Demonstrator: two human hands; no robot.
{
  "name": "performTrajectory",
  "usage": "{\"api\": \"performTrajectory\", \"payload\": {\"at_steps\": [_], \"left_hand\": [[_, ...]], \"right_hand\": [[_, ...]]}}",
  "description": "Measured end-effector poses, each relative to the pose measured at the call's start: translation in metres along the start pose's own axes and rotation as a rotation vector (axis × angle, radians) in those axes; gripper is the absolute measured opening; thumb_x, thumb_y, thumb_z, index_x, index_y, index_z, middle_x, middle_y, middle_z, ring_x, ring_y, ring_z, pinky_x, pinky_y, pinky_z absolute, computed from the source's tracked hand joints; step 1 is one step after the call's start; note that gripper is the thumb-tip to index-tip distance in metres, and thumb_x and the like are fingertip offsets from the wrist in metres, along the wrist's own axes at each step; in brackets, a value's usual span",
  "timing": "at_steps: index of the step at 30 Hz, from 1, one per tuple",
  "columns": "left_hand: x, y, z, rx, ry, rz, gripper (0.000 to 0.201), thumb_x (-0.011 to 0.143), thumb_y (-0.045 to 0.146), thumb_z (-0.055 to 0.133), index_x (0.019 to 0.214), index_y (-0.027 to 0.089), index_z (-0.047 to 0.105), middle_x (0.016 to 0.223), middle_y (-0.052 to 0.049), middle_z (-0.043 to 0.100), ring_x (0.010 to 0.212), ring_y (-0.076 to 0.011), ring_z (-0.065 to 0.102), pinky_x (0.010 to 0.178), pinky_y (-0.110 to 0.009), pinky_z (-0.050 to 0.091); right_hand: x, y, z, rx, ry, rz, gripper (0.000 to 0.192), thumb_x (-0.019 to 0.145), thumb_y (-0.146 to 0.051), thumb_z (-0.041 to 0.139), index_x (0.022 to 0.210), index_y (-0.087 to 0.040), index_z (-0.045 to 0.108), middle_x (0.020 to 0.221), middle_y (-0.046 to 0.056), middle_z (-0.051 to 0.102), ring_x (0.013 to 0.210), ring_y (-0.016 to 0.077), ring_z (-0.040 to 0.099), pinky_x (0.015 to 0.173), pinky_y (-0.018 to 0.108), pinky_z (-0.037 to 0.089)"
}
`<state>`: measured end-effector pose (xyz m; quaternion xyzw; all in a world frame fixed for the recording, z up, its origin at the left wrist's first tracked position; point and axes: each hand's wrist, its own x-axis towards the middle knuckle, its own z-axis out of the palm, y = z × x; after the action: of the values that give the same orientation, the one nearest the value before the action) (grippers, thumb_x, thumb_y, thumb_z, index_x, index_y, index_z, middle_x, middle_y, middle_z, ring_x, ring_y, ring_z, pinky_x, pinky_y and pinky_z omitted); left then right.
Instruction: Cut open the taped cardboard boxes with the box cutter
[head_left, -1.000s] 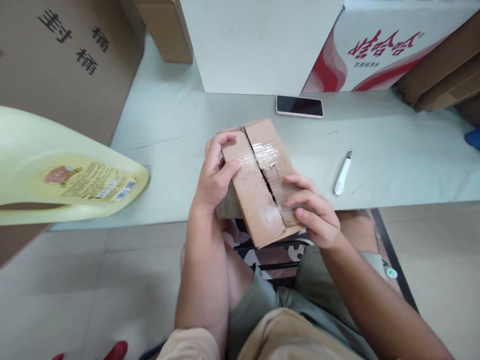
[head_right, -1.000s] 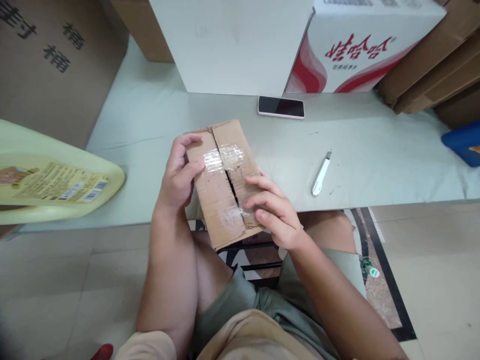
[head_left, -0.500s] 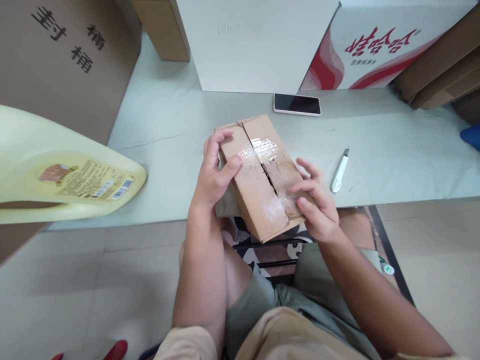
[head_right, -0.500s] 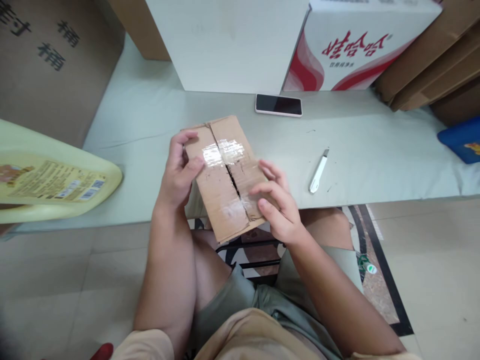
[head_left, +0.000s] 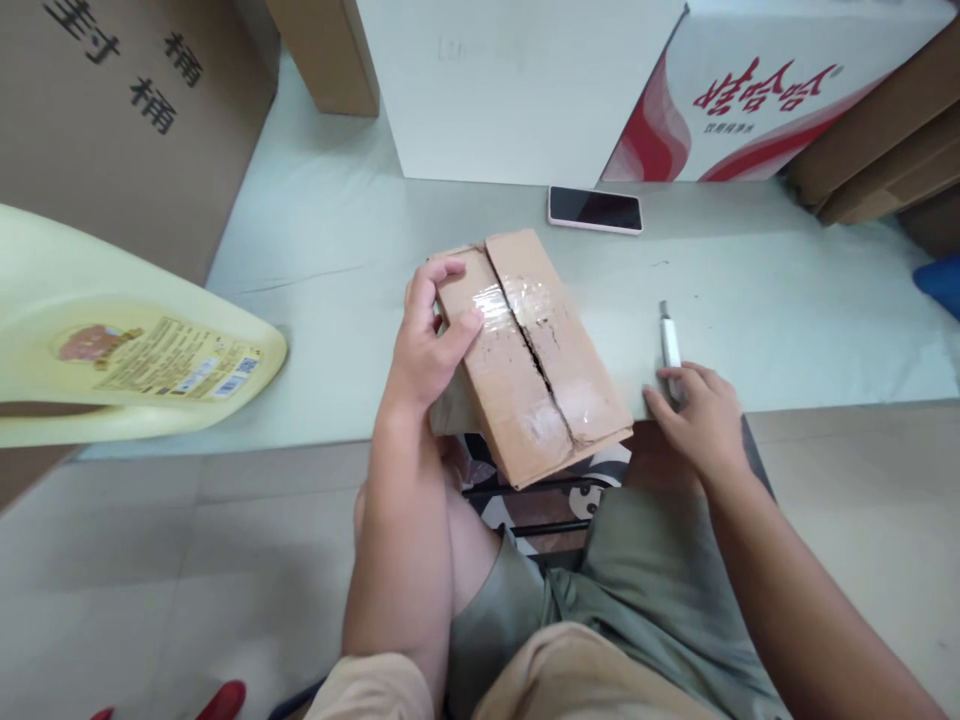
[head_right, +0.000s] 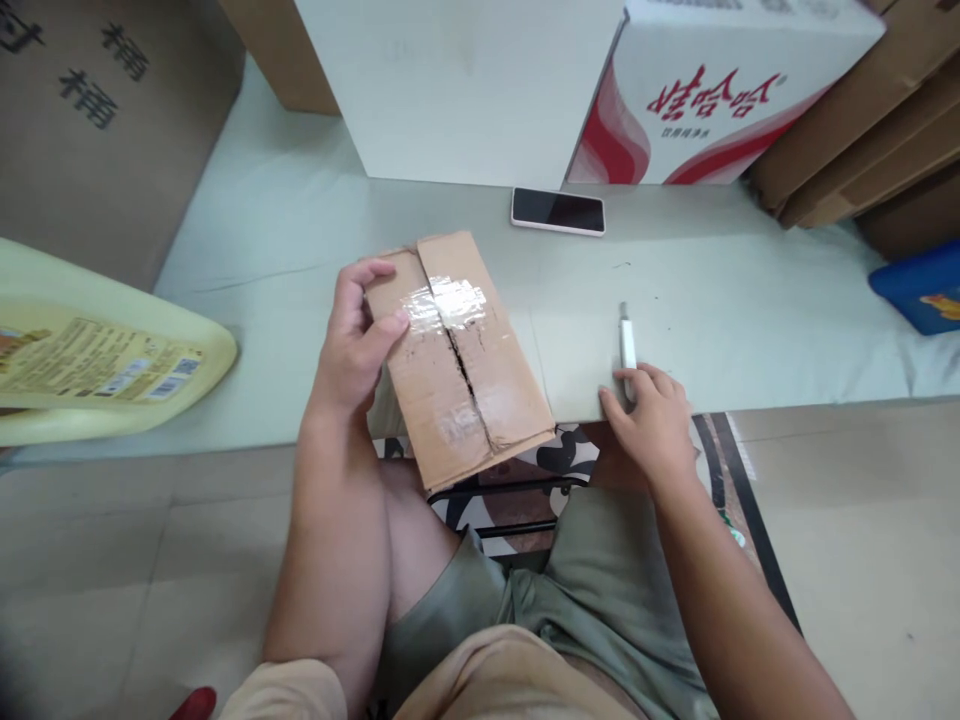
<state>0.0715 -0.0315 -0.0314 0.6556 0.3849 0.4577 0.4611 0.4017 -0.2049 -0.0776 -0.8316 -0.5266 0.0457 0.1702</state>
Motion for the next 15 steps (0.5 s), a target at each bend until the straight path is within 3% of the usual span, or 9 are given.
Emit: {"api": "performTrajectory", "payload": {"at_steps": [3, 5, 9, 12, 15], "left_hand": [[0.000, 0.000, 0.001, 0.019, 0.017, -0.001, 0.066, 0.082, 0.076, 0.072, 0.131, 0.033, 0.058, 0.147, -0.008, 0.056, 0.141, -0.0340, 0.052, 0.113, -0.047, 0.052], [-0.001, 0.000, 0.001, 0.047, 0.033, 0.001, 0.062, 0.085, 0.074, 0.070, 0.132, 0.034, 0.058, 0.148, -0.007, 0.056, 0.141, -0.0333, 0.052, 0.113, -0.046, 0.052], [-0.004, 0.001, 0.004, 0.068, 0.059, 0.001, 0.061, 0.088, 0.074, 0.067, 0.133, 0.034, 0.057, 0.149, -0.008, 0.056, 0.142, -0.0337, 0.052, 0.111, -0.046, 0.053], [-0.004, 0.002, 0.006, 0.041, 0.080, 0.001, 0.062, 0.086, 0.076, 0.067, 0.130, 0.034, 0.056, 0.147, -0.008, 0.057, 0.140, -0.0338, 0.053, 0.109, -0.047, 0.054], [-0.003, 0.003, 0.009, 0.033, 0.079, 0.010, 0.063, 0.087, 0.078, 0.064, 0.131, 0.034, 0.053, 0.145, -0.008, 0.058, 0.134, -0.0323, 0.057, 0.110, -0.047, 0.053]], "right_hand": [[-0.003, -0.010, -0.009, 0.054, -0.013, 0.112, 0.028, 0.082, -0.049, 0.058, 0.090, -0.022, 0.060, 0.085, 0.012, 0.068, 0.083, 0.0296, 0.063, 0.080, 0.046, 0.052], [-0.007, -0.018, -0.017, 0.180, -0.004, 0.176, 0.025, 0.083, -0.046, 0.061, 0.093, -0.023, 0.058, 0.077, 0.006, 0.066, 0.066, 0.0231, 0.058, 0.065, 0.038, 0.047], [-0.021, -0.033, -0.036, 0.582, 0.097, 0.042, 0.026, 0.091, -0.042, 0.065, 0.110, -0.025, 0.063, 0.078, 0.001, 0.068, 0.065, 0.0194, 0.064, 0.064, 0.034, 0.051], [-0.037, -0.040, -0.057, 0.672, 0.142, -0.137, 0.017, 0.095, -0.035, 0.069, 0.109, -0.026, 0.070, 0.082, 0.001, 0.070, 0.068, 0.0181, 0.067, 0.068, 0.034, 0.056], [-0.053, -0.041, -0.080, 0.768, 0.069, -0.283, 0.025, 0.093, -0.038, 0.073, 0.116, -0.027, 0.074, 0.092, 0.005, 0.073, 0.076, 0.0206, 0.071, 0.069, 0.036, 0.059]]}}
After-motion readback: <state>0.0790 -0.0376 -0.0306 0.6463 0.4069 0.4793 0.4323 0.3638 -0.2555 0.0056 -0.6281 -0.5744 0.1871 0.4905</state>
